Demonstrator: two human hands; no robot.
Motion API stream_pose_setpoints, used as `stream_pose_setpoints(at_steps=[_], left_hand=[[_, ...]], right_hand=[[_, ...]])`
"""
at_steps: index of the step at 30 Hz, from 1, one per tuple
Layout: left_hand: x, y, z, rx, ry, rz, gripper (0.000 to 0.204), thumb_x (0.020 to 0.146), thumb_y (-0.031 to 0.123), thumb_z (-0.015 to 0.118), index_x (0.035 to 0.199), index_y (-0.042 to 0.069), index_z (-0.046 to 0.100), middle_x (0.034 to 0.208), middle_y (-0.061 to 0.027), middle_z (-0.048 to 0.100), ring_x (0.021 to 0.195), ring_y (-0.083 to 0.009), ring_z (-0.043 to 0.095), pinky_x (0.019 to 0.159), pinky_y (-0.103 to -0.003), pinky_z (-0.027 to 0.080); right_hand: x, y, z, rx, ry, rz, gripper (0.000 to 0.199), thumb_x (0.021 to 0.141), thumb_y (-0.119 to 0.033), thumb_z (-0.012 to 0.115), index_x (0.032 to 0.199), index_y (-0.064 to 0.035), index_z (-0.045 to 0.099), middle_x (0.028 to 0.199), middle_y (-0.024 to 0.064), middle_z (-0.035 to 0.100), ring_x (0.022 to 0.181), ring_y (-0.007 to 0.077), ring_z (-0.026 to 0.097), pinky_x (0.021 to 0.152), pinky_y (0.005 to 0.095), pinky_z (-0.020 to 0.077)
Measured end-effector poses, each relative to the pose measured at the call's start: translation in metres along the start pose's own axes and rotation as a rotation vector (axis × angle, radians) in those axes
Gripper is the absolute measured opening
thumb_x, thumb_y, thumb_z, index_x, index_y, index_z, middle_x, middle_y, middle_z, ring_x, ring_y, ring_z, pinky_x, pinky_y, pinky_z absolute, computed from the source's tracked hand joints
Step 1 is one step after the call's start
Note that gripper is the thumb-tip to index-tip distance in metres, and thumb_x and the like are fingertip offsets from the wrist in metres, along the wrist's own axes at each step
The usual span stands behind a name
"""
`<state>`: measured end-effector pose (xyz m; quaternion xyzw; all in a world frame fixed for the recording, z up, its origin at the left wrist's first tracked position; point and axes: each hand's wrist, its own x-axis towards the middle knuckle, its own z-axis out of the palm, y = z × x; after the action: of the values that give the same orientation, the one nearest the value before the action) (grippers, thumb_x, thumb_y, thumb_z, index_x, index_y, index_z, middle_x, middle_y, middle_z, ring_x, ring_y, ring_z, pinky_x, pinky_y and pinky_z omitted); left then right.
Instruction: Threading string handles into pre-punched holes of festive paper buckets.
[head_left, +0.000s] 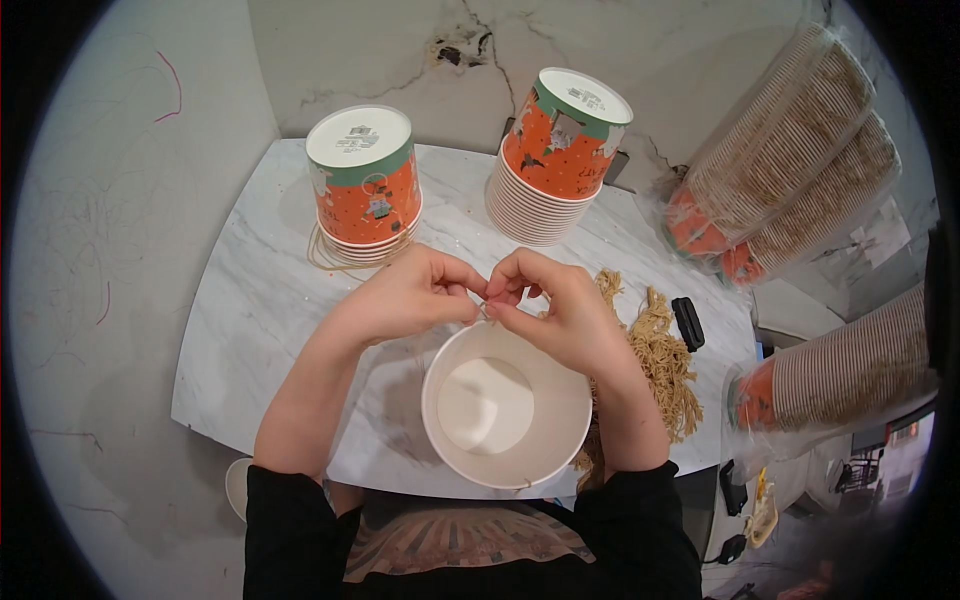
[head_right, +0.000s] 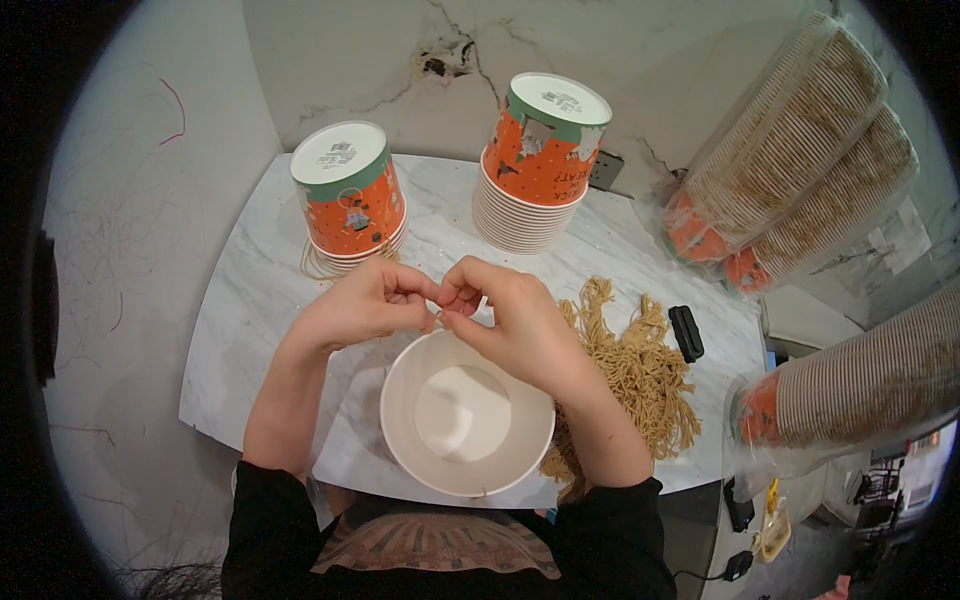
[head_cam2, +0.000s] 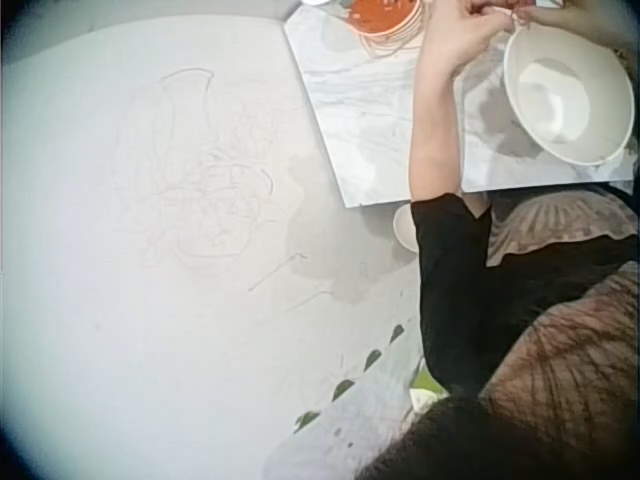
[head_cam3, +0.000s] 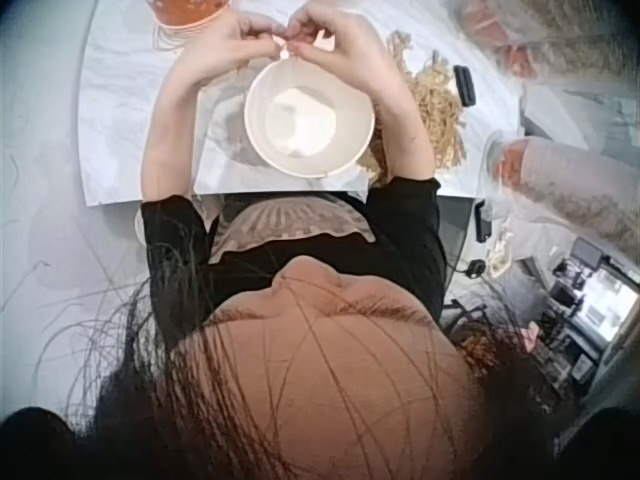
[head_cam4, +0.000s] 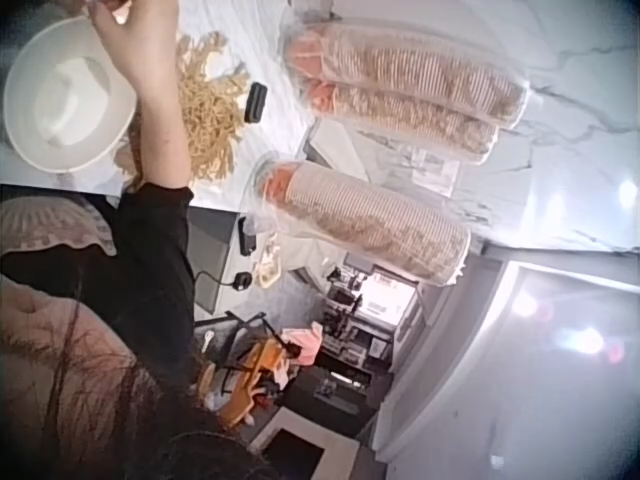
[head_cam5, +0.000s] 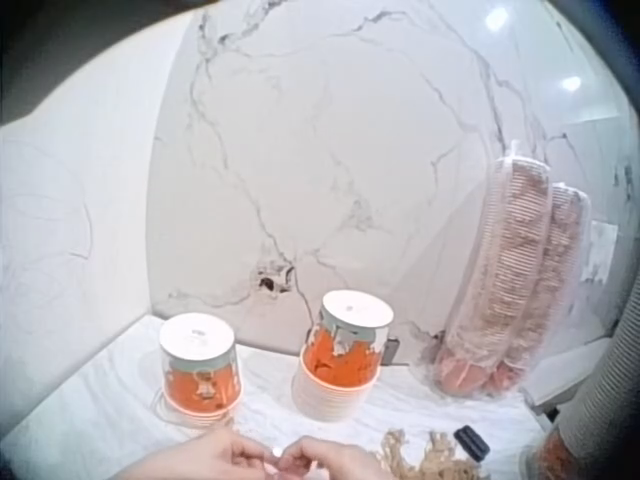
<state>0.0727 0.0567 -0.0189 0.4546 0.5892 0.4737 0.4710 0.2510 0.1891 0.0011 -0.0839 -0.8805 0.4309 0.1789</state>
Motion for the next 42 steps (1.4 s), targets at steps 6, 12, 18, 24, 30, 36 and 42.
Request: stream_pose_setpoints(at_steps=[6,12,18,24,30,36,42], left_hand=[[0.005,-0.003,0.000,-0.083,0.008,-0.036,0.015,0.080,0.006,0.067,0.093,-0.002,0.071,0.080,-0.0047,0.073,0.069,-0.0046,0.063,0.056,-0.021,0.044],[0.006,-0.002,0.002,-0.133,0.067,-0.054,0.010,0.082,0.007,0.067,0.089,0.000,0.067,0.079,-0.0056,0.073,0.061,-0.0042,0.060,0.050,-0.020,0.040],[0.009,-0.008,0.004,-0.128,0.063,-0.058,0.007,0.086,0.007,0.069,0.087,0.003,0.064,0.076,-0.0052,0.071,0.055,-0.0046,0.058,0.048,-0.018,0.041],[0.009,-0.007,0.002,-0.099,0.056,-0.070,0.005,0.087,0.008,0.066,0.086,0.003,0.066,0.076,-0.0034,0.070,0.060,-0.0062,0.064,0.052,-0.019,0.044],[0.006,-0.004,-0.002,-0.146,0.029,-0.108,0.011,0.086,0.014,0.066,0.086,0.002,0.067,0.077,-0.0036,0.071,0.061,-0.0062,0.061,0.053,-0.021,0.044],[0.006,-0.003,0.002,-0.093,0.067,-0.061,0.010,0.083,0.011,0.065,0.083,0.002,0.066,0.076,-0.0005,0.064,0.060,-0.0056,0.054,0.053,-0.022,0.043],[0.009,-0.011,-0.001,-0.108,0.082,-0.019,0.007,0.080,0.009,0.067,0.082,0.001,0.065,0.075,0.0008,0.062,0.061,-0.0051,0.053,0.053,-0.023,0.042]], right_hand=[[-0.004,-0.008,-0.001,-0.162,-0.001,-0.045,0.012,0.081,-0.007,0.076,0.089,-0.0020,0.068,0.083,0.0066,0.070,0.081,0.0183,0.068,0.074,0.0323,0.0522],[-0.004,-0.009,0.003,-0.181,0.007,-0.037,0.023,0.076,-0.017,0.085,0.085,-0.0025,0.070,0.080,0.0080,0.069,0.078,0.0231,0.067,0.070,0.0345,0.0524],[-0.005,-0.007,0.012,-0.405,0.107,-0.101,0.026,0.073,-0.022,0.087,0.083,-0.0036,0.070,0.077,0.0085,0.069,0.076,0.0251,0.067,0.067,0.0360,0.0519],[-0.005,-0.003,0.016,-0.262,0.131,-0.047,0.021,0.077,-0.016,0.082,0.083,-0.0002,0.070,0.078,0.0100,0.070,0.074,0.0240,0.068,0.066,0.0356,0.0521],[-0.004,-0.005,0.013,-0.224,0.110,-0.008,0.015,0.079,-0.009,0.077,0.088,0.0003,0.070,0.081,0.0107,0.070,0.076,0.0238,0.068,0.068,0.0360,0.0534],[-0.004,-0.002,0.012,-0.270,0.129,-0.128,0.012,0.080,-0.006,0.075,0.089,0.0002,0.069,0.083,0.0113,0.069,0.080,0.0251,0.069,0.070,0.0357,0.0541],[-0.004,-0.006,0.013,-0.321,0.091,-0.118,0.012,0.079,-0.005,0.074,0.090,-0.0023,0.070,0.083,0.0098,0.068,0.079,0.0264,0.069,0.070,0.0355,0.0542]])
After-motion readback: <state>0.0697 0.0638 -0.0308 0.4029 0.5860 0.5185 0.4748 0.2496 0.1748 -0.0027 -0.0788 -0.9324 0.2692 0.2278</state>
